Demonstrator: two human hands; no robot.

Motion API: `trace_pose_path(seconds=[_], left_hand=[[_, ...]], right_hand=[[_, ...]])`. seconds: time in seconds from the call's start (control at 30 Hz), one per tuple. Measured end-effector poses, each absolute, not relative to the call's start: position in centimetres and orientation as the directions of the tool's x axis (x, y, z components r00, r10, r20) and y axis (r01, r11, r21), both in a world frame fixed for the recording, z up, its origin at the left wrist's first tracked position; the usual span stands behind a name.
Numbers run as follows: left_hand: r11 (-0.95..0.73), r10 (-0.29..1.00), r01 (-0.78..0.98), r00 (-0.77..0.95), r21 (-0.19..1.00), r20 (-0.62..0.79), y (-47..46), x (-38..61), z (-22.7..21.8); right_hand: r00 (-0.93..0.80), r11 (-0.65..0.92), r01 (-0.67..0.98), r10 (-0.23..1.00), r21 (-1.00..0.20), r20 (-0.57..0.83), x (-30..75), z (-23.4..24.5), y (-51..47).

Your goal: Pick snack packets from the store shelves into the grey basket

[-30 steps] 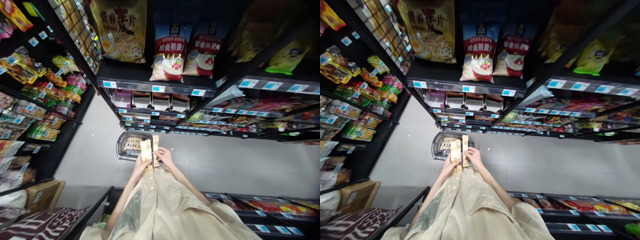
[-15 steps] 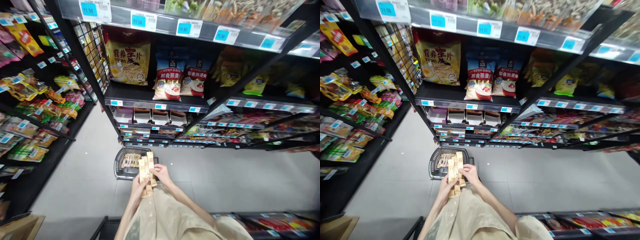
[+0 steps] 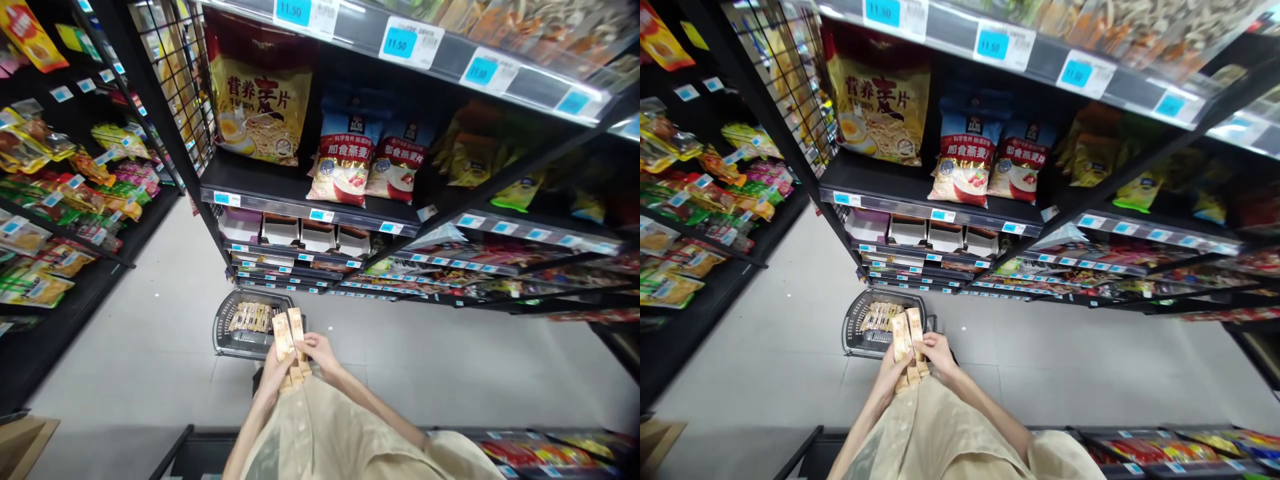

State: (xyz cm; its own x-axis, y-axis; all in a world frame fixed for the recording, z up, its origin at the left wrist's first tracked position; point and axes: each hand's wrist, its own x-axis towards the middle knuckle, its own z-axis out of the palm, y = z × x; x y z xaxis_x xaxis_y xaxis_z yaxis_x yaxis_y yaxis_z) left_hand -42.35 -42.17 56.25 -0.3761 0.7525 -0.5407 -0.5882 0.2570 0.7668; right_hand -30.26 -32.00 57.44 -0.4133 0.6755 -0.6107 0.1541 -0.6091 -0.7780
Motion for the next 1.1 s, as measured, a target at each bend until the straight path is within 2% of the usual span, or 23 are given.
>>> trace_pose_path(seconds=[0.17, 0.33, 0.53, 0.63, 0.73, 0.9, 1.0, 1.1], left_hand=[[0.257, 0.752, -0.584, -0.379, 0.770, -0.539, -39.8, -39.9, 55.9], [0.236, 0.726, -0.613, -0.404, 0.754, -0.556, -36.1, -37.8, 56.9], [0.159, 0.533, -0.661, -0.567, 0.733, -0.627, -31.4, -36.6, 57.4], [0.093, 0.403, -0.672, -0.650, 0.735, -0.644, -29.6, -36.0, 57.0], [0.003, 0.334, -0.695, -0.677, 0.719, -0.656, -28.4, -35.4, 56.0], [-0.029, 0.293, -0.703, -0.686, 0.711, -0.666, -27.5, -35.0, 54.5], [-0.003, 0.293, -0.675, -0.706, 0.738, -0.645, -27.3, -35.4, 53.4], [0.069, 0.238, -0.645, -0.730, 0.761, -0.640, -27.1, -35.8, 51.7]], right_hand=[[-0.507, -0.611, 0.239, 0.584, -0.755, -0.633, -27.1, 56.7, -28.6], [-0.616, -0.500, 0.333, 0.526, -0.799, -0.586, -25.8, 56.9, -23.0], [-0.745, -0.382, 0.432, 0.359, -0.817, -0.563, -26.4, 56.7, -16.2], [-0.744, -0.367, 0.523, 0.245, -0.770, -0.622, -26.8, 56.1, -13.6], [-0.704, -0.392, 0.603, 0.148, -0.695, -0.695, -27.5, 55.4, -11.8], [-0.714, -0.286, 0.643, 0.112, -0.711, -0.691, -29.0, 54.4, -10.2], [-0.733, -0.209, 0.636, 0.135, -0.742, -0.667, -29.6, 53.4, -9.9], [-0.744, -0.150, 0.632, 0.157, -0.760, -0.649, -29.9, 51.1, -9.5]])
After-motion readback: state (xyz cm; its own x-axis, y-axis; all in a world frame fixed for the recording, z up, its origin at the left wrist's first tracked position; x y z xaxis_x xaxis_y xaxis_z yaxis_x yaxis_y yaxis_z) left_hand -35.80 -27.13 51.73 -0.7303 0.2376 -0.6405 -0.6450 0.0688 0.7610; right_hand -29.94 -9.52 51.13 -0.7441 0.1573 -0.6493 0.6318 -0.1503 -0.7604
